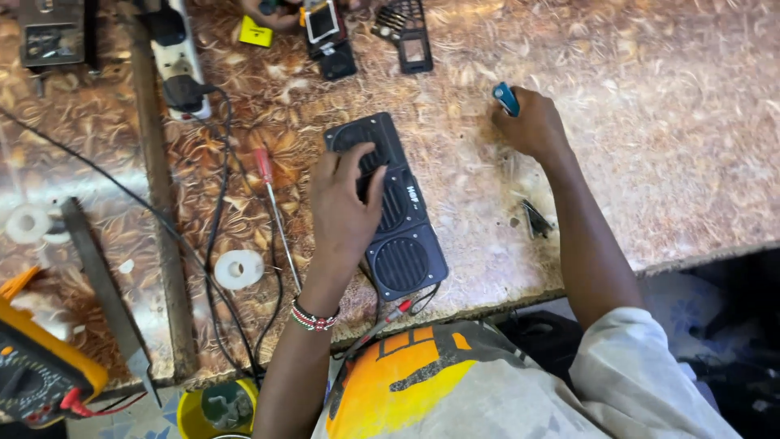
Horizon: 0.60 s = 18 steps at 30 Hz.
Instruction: The person uses a multi-tool to unscrew and remove screws from a black electronic device on a workbench. They manipulate the device and the tool to access different screw locations, placing removed screws on the table.
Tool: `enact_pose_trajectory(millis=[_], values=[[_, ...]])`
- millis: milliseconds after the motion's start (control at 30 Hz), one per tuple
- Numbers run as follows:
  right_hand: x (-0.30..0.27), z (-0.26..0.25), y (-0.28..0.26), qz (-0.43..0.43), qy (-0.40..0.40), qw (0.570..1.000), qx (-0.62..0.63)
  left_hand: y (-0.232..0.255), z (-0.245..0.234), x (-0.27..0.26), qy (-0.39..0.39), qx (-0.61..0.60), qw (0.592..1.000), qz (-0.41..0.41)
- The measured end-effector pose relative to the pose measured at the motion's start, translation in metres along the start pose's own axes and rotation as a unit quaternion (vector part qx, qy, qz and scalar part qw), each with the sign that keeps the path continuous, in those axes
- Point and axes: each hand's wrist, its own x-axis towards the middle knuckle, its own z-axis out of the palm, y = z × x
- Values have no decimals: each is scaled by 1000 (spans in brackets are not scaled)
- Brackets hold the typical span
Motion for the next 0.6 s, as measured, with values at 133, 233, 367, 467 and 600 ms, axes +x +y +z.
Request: enact_pose_trajectory(millis=[133, 233, 367, 467, 600], values=[[-9, -39, 16, 31, -53, 939, 339, -4, 6, 0, 38, -2, 999, 24], [-26, -81, 24, 52, 35, 944, 324, -5, 8, -2, 69, 4, 996, 52], [-45, -103, 51, 117, 27, 990, 78, -3, 7, 0, 55, 11, 998, 36], [-52, -88, 101, 161, -58, 974, -146, 0, 4, -1, 38, -3, 999, 24], [-51, -69, 143, 46, 66, 992, -98, 0, 4, -1, 46, 4, 999, 29]])
